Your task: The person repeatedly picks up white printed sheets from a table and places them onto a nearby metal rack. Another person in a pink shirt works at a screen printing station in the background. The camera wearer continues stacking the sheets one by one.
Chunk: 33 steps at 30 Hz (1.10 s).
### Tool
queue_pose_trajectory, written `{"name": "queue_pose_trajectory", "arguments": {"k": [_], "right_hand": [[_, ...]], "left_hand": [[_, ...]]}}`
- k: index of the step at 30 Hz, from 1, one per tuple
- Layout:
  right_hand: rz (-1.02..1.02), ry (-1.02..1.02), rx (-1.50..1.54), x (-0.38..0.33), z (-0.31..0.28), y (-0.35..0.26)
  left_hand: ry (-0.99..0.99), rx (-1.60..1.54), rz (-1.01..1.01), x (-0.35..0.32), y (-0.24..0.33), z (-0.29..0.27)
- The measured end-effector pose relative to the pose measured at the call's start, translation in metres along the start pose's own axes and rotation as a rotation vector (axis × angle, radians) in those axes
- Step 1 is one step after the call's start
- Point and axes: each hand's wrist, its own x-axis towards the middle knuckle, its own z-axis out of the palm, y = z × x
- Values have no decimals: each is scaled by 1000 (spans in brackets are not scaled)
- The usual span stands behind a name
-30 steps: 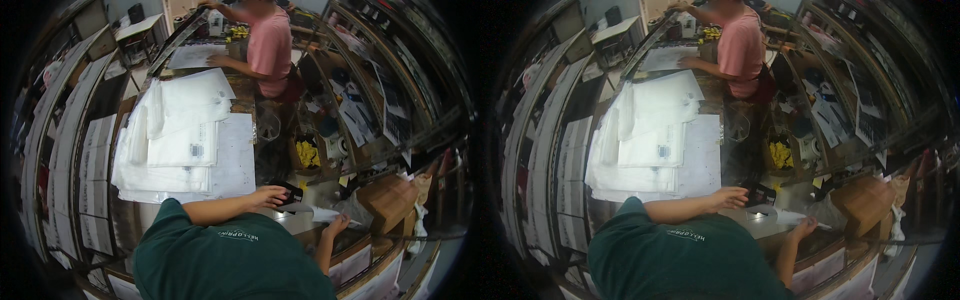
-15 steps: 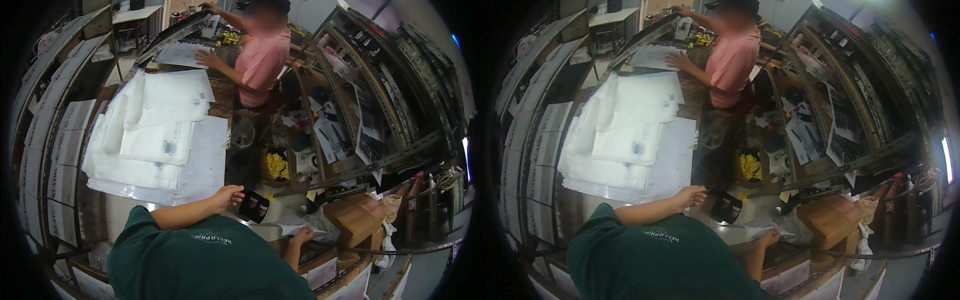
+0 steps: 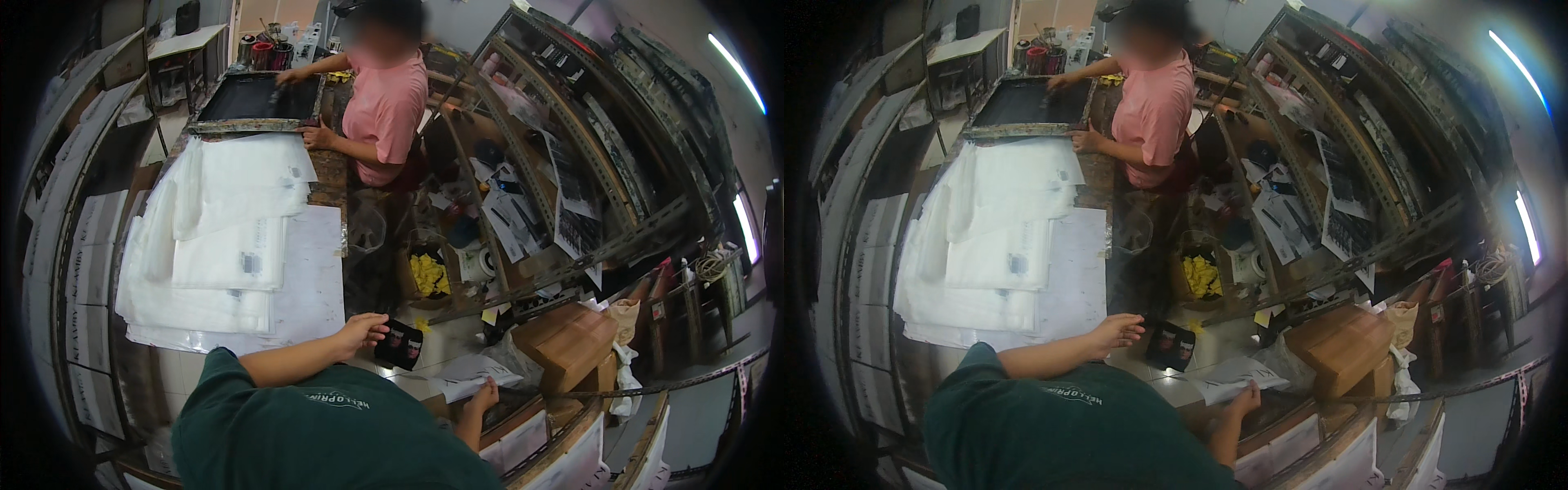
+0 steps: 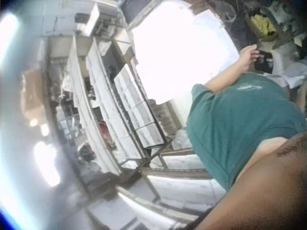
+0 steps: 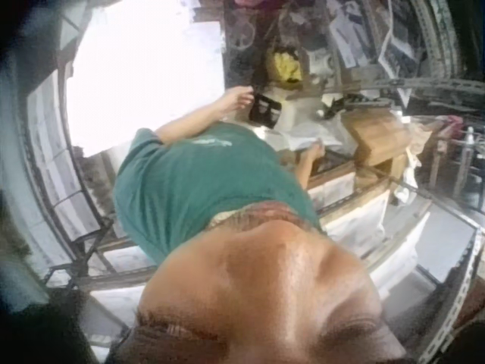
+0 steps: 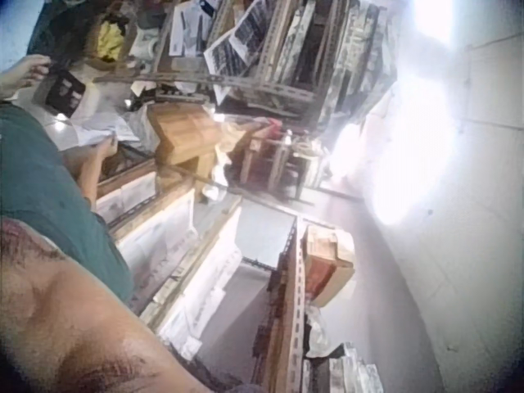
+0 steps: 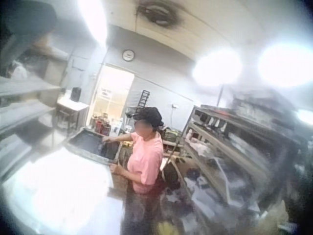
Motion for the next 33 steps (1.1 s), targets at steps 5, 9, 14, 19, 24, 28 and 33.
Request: {"name": "queue_pose_trajectory", "arguments": {"k": [5, 9, 14, 19, 24, 28, 33], "right_hand": [[-9, 32, -4, -4, -9, 7], [-44, 42, -16, -1, -19, 17], [-77, 78, -34, 7, -33, 31], [-48, 90, -59, -8, -41, 32], [39, 109, 8, -22, -38, 30], [86, 98, 49, -23, -40, 36], [93, 102, 54, 1, -53, 66]], "left_hand": [[11, 43, -29, 3, 0, 3], [-27, 78, -53, 2, 0, 5], [-49, 115, -55, 5, -1, 7], [-66, 126, -59, 2, 1, 15], [-49, 168, -87, 4, -3, 15], [-42, 178, -100, 6, -7, 19], [-49, 158, -93, 6, -8, 23]]}}
